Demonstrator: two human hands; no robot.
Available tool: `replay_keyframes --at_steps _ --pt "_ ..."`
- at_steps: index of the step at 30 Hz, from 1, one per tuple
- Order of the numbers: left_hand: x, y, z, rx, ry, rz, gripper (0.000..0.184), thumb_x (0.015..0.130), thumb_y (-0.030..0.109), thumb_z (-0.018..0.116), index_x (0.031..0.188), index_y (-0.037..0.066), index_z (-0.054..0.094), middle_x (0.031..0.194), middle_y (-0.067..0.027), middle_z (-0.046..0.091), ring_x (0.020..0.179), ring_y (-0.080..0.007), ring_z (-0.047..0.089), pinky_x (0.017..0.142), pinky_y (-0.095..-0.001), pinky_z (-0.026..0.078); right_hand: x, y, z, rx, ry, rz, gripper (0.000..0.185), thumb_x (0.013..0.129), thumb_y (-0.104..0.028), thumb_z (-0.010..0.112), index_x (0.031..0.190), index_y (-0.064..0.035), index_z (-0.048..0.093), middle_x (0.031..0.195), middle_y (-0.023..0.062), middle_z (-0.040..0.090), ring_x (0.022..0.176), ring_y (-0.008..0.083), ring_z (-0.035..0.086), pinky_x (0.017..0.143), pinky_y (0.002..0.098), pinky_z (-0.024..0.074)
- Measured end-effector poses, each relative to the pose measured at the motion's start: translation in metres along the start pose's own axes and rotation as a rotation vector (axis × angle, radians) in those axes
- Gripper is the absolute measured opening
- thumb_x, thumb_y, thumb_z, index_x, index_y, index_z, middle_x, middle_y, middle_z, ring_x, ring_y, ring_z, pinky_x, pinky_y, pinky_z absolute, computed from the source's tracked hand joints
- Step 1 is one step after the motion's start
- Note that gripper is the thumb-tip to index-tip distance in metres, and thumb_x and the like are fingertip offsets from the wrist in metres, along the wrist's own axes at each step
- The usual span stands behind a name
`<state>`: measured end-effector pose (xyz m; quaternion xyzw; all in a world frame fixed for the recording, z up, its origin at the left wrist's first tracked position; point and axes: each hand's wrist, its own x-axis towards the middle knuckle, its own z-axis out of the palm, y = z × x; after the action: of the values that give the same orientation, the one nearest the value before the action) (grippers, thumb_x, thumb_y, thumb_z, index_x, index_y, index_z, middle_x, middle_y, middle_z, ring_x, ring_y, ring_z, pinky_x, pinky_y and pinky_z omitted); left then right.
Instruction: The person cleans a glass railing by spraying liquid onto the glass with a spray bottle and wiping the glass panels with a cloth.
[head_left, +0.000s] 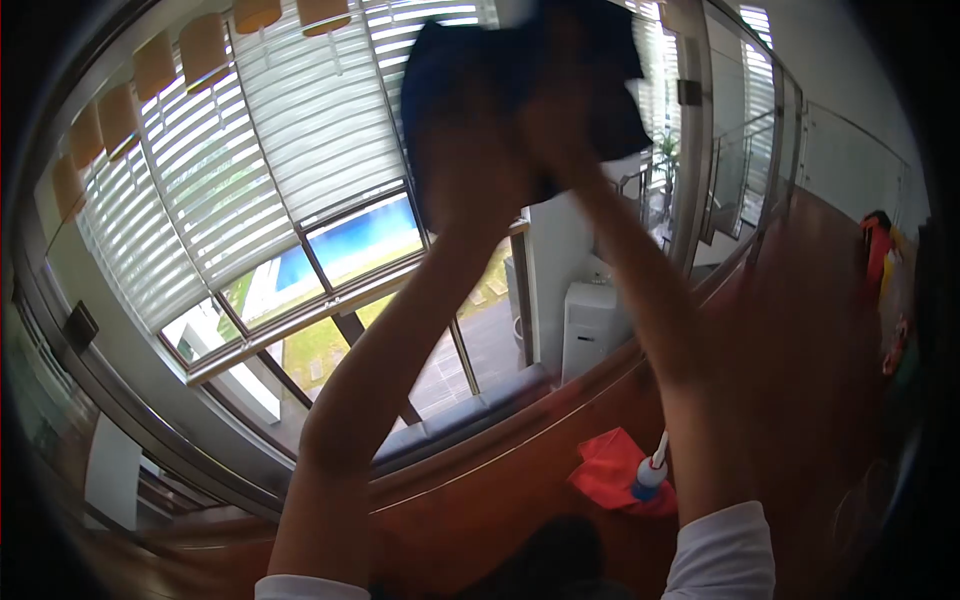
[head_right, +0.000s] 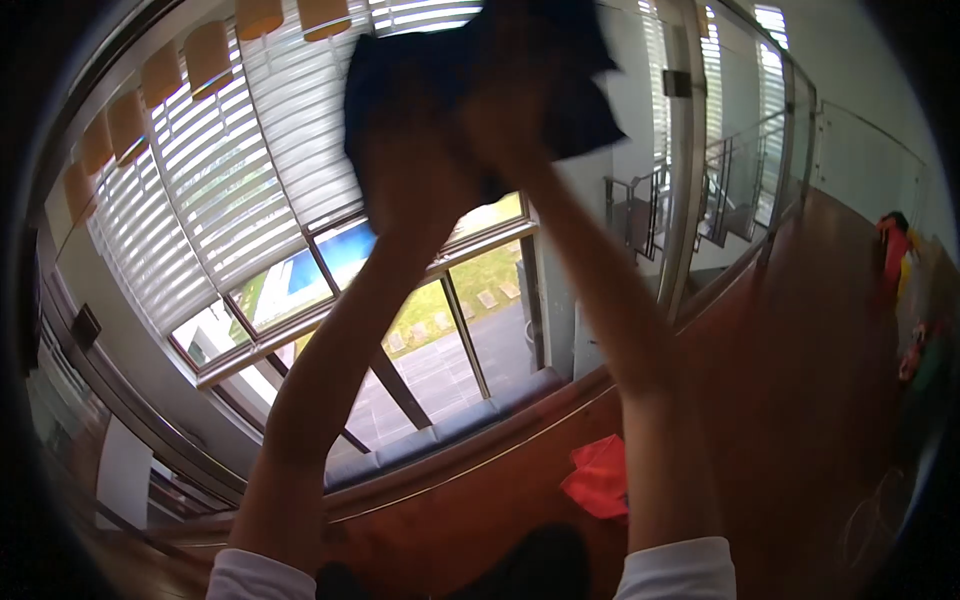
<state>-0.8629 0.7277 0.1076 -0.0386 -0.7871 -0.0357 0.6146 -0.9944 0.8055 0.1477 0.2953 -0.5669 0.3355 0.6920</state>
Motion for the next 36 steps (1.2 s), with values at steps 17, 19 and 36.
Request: replay_keyframes --at_steps 17,19,36 --pt "0.15 0.059 0.025 0.245 -0.146 0.328 0.05 0.073 0.047 0.065 0.096 0.003 0.06 0.09 -0.0147 0.064 0.087 -0.0269 0.063 0.075 -0.0383 0.046 0.115 0.204 -0.002 -0.476 -0.235 -0.506 0.019 0.083 -0.014 0.044 0.095 -0.0018 0.051 0.081 0.0208 0.06 0.078 0.0378 0.058 0.07 0.0489 0.0452" --pt "0.153 0.071 0.045 0.214 -0.12 0.326 0.05 0.074 0.048 0.065 0.096 0.004 0.061 0.089 -0.0138 0.064 0.085 -0.0256 0.064 0.074 -0.0386 0.046 0.11 0.234 -0.015 -0.626 -0.207 -0.424 0.021 0.084 -0.013 0.043 0.098 0.0005 0.05 0.079 0.0212 0.06 0.076 0.0378 0.058 0.068 0.0481 0.0449" --pt "0.066 0.084 0.116 0.386 0.321 0.48 0.067 0.077 0.04 0.061 0.131 0.006 0.043 0.14 -0.018 0.035 0.124 -0.0344 0.036 0.101 -0.0515 0.027 0.032 0.228 -0.057 -0.051 0.138 -0.14 0.035 0.091 -0.017 0.042 0.121 0.0 0.045 0.128 0.0252 0.043 0.121 0.0383 0.041 0.099 0.044 0.036"
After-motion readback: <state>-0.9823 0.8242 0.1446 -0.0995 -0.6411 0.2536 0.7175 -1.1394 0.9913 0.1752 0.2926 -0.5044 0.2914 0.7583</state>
